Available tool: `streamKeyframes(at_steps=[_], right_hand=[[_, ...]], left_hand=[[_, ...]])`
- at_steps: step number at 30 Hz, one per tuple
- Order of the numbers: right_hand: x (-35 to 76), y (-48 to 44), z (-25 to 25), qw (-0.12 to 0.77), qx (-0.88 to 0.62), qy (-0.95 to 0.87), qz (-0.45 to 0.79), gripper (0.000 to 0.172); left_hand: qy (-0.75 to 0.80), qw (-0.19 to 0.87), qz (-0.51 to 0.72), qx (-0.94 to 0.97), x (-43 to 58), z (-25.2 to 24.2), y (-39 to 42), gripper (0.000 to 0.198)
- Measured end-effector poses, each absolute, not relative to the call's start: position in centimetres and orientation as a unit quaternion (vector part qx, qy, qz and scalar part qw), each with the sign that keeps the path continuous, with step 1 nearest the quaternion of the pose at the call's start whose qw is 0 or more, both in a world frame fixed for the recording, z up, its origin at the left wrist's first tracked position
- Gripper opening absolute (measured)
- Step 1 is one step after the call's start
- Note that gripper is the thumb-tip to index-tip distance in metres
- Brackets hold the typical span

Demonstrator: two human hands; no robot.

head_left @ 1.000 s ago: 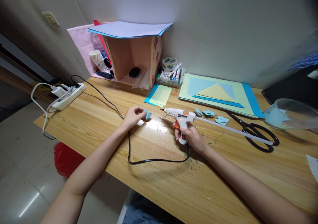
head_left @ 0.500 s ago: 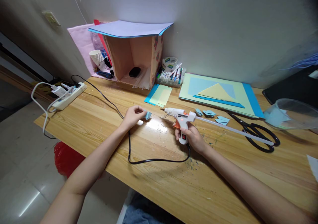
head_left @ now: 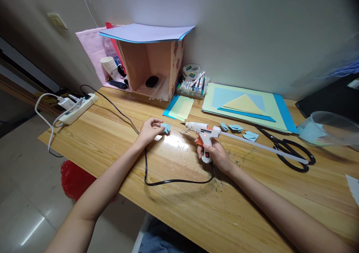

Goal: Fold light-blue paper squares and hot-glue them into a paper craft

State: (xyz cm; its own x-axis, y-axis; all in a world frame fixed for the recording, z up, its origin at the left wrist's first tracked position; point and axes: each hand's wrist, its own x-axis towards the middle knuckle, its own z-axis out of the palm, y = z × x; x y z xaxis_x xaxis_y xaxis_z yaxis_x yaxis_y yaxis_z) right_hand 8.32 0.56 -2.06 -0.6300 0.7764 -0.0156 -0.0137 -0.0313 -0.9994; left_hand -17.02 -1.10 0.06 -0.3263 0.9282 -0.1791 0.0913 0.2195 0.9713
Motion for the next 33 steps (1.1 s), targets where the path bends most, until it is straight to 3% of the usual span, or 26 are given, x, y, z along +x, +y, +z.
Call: streamKeyframes(at_steps=[22, 33], right_hand=[[8.3, 0.6, -2.2, 0.306, -0.306, -0.627, 0.648, 0.031], [8.2, 0.6, -2.0, 0.305, -0.313, -0.632, 0.64, 0.031]], left_hand=[[0.656, 0.459, 0.509, 0.318, -17.1, -0.5, -0.6, 0.022], [0.669, 0.494, 0.441, 0.338, -16.8, 0.4, -1.3, 0.019]])
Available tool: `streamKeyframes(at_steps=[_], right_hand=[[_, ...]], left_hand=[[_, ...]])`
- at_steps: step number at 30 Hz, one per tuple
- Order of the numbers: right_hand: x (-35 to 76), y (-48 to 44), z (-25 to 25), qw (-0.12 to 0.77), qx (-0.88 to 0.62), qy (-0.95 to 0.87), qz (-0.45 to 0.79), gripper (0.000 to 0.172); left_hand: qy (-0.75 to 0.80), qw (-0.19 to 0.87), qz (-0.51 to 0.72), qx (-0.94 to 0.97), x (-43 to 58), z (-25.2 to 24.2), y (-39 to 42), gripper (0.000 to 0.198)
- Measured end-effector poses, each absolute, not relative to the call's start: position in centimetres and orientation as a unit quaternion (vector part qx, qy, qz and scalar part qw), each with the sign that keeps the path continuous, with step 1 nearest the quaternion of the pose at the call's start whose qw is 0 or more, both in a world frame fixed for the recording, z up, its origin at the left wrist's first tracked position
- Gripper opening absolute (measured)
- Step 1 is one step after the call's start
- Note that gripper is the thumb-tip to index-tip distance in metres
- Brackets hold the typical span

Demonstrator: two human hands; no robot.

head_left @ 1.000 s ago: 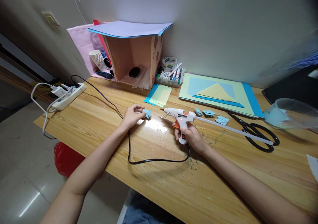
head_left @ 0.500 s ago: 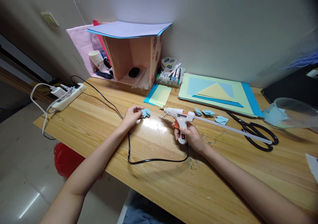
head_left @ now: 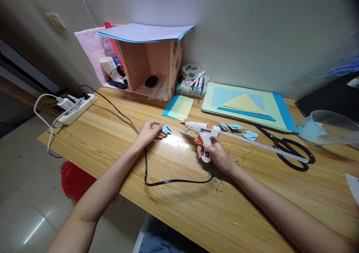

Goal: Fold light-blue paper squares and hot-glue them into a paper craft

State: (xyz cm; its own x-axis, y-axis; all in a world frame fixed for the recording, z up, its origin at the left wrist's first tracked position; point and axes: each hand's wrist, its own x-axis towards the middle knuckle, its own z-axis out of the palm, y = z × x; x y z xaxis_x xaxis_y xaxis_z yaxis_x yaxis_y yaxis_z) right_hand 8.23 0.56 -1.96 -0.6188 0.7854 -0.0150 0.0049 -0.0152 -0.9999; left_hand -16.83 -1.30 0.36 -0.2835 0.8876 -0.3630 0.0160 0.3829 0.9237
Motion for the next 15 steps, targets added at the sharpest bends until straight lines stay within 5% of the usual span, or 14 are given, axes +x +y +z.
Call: streamKeyframes(at_steps=[6, 15], right_hand=[[8.3, 0.6, -2.0, 0.304, -0.312, -0.627, 0.646, 0.031], [8.2, 0.6, -2.0, 0.302, -0.309, -0.632, 0.643, 0.032]], left_hand=[[0.667, 0.557, 0.331, 0.368, -17.5, 0.5, -1.5, 0.021], [0.646, 0.262, 0.347, 0.627, -20.0, 0.4, -1.3, 0.024]])
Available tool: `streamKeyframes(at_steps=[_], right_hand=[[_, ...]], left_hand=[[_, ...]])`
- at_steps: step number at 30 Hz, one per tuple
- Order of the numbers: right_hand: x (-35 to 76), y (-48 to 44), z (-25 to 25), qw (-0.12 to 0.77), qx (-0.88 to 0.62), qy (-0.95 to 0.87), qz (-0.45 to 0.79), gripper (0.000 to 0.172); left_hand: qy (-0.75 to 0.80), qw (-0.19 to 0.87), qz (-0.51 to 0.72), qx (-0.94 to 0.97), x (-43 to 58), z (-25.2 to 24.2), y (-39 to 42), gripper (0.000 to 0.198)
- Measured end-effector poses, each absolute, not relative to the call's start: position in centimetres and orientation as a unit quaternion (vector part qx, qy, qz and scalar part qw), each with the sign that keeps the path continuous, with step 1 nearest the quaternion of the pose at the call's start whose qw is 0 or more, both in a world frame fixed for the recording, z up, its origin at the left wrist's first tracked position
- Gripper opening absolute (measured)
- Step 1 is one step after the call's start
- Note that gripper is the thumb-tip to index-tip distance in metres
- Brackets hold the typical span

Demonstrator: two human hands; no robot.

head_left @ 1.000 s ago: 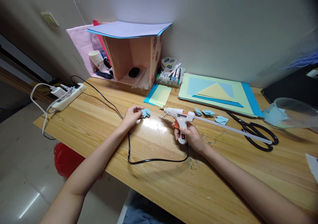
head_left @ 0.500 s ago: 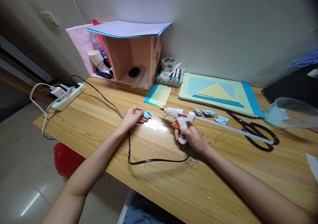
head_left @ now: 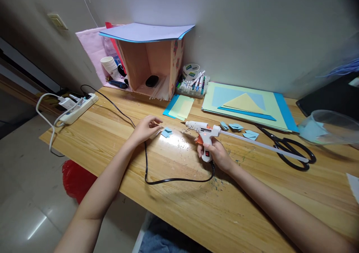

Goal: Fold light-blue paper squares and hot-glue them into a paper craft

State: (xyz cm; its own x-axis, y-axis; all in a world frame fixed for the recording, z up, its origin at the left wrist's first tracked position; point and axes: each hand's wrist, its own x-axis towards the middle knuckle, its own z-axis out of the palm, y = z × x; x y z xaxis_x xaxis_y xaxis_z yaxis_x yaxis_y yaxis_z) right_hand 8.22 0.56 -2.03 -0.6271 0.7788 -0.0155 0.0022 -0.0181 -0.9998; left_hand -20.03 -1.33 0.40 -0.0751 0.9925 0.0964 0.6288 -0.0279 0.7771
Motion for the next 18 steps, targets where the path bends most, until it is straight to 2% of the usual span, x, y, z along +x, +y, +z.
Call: streamKeyframes(at_steps=[6, 18], right_hand=[[8.3, 0.5, -2.1, 0.307, -0.303, -0.629, 0.646, 0.032], [8.3, 0.4, -2.1, 0.313, -0.303, -0.631, 0.642, 0.033]], left_hand=[[0.587, 0.245, 0.285, 0.718, -19.5, 0.3, -1.2, 0.027], [0.589, 0.216, 0.315, 0.712, -18.5, -0.7, -0.8, 0.021]])
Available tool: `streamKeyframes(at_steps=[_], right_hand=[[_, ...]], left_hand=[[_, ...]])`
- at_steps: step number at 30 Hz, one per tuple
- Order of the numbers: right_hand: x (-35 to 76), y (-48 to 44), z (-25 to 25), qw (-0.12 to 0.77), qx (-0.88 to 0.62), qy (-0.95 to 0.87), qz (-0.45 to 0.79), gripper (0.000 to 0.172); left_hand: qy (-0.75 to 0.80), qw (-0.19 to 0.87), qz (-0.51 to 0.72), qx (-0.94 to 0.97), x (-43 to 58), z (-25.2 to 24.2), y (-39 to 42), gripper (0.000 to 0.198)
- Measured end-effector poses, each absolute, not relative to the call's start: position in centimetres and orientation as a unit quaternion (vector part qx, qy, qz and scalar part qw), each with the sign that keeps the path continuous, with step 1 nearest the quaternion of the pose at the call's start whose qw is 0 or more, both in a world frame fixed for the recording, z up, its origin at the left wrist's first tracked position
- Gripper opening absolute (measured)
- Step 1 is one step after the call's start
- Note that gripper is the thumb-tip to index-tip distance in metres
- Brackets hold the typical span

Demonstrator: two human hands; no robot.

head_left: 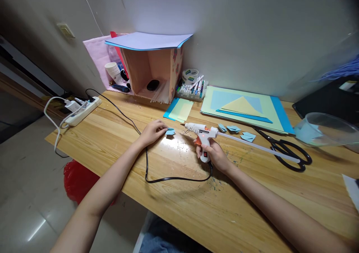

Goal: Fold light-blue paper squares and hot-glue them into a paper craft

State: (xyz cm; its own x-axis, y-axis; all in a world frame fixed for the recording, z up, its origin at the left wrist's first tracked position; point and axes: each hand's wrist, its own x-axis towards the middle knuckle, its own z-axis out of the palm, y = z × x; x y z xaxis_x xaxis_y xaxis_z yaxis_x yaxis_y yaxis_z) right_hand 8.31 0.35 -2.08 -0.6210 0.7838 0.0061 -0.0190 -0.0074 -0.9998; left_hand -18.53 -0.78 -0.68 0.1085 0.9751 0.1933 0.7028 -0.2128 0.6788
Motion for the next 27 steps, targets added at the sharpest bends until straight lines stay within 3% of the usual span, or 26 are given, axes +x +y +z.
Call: streamKeyframes(at_steps=[12, 27], right_hand=[[8.32, 0.41, -2.18, 0.321, -0.297, -0.633, 0.639, 0.031], [8.34, 0.35, -1.97, 0.315, -0.305, -0.64, 0.631, 0.032]], left_hand=[[0.614, 0.394, 0.478, 0.489, -18.09, -1.48, -0.86, 0.024], [0.624, 0.442, 0.489, 0.42, -18.05, -0.7, -0.81, 0.031]])
